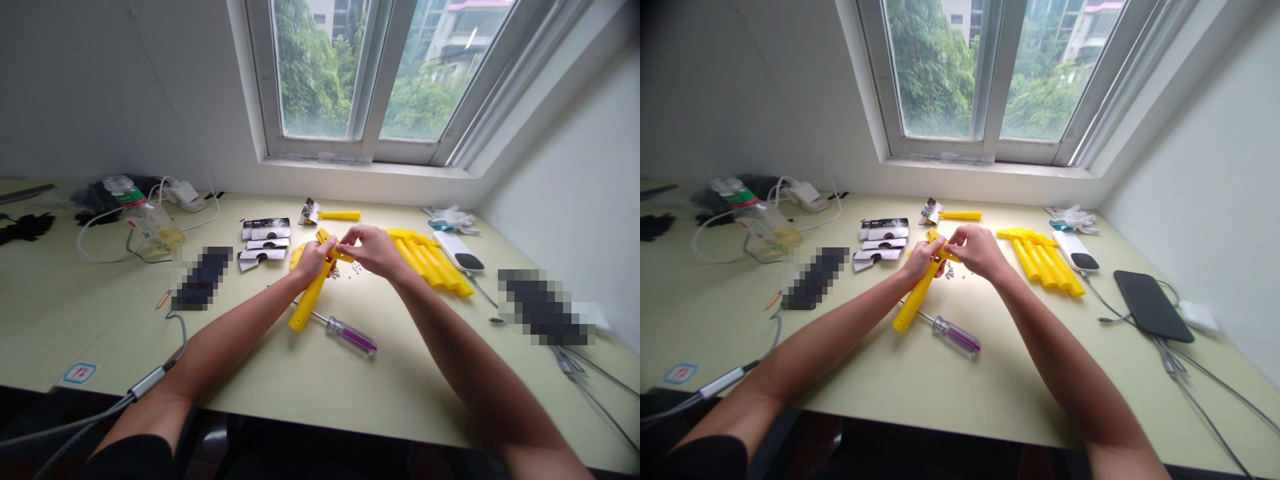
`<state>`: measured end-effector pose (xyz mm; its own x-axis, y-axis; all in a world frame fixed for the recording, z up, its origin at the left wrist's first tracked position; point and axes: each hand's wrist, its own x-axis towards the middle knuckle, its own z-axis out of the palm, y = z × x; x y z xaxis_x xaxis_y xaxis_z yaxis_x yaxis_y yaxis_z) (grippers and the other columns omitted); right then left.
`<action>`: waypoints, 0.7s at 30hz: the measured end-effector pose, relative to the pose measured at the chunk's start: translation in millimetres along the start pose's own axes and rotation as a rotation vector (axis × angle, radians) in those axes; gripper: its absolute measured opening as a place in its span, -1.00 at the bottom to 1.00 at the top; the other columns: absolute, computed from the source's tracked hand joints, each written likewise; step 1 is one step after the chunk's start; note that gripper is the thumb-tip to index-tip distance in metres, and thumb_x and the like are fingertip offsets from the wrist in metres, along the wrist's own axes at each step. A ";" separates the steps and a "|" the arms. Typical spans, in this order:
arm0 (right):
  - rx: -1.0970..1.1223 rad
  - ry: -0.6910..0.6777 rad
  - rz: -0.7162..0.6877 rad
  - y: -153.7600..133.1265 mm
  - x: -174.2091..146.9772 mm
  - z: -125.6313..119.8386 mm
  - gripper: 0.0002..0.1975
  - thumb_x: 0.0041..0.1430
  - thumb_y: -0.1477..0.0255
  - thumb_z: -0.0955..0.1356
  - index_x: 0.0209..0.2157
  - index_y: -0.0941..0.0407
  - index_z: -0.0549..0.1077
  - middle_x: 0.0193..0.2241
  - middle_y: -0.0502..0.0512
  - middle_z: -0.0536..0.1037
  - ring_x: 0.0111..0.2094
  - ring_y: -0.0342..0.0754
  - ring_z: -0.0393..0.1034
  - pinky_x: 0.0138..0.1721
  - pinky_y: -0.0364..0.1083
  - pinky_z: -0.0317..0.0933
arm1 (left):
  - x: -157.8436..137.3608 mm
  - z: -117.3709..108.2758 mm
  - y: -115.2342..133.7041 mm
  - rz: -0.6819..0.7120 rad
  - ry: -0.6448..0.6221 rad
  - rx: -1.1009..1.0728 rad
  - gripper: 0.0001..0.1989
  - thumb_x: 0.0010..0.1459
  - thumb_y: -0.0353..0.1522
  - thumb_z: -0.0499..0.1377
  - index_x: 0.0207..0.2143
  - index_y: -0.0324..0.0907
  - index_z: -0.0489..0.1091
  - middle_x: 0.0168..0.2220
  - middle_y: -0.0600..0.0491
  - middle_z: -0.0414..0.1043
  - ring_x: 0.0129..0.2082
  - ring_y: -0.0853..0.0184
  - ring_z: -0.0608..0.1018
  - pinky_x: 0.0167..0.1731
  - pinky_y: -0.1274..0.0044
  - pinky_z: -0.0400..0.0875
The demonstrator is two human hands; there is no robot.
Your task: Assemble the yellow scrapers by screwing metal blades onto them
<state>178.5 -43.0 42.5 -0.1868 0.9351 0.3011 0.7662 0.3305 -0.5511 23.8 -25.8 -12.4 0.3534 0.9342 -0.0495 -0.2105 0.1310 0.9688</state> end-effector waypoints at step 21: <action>0.441 -0.212 0.115 21.5 7.3 -8.8 -0.81 0.06 0.34 0.38 -0.40 0.19 0.54 -0.49 0.08 0.54 -0.46 -0.11 0.39 -0.46 -0.16 0.25 | -5.8 1.5 10.2 -0.006 -0.296 0.031 -0.70 0.17 -0.20 0.22 -0.39 -0.24 0.25 -0.61 0.13 0.30 -0.67 0.47 0.40 -0.58 0.58 0.29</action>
<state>199.0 -30.2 39.7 -0.2723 0.9589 0.0798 0.4645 0.2036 -0.8618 21.0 -30.4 -1.9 0.6062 0.7952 0.0133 -0.1810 0.1216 0.9759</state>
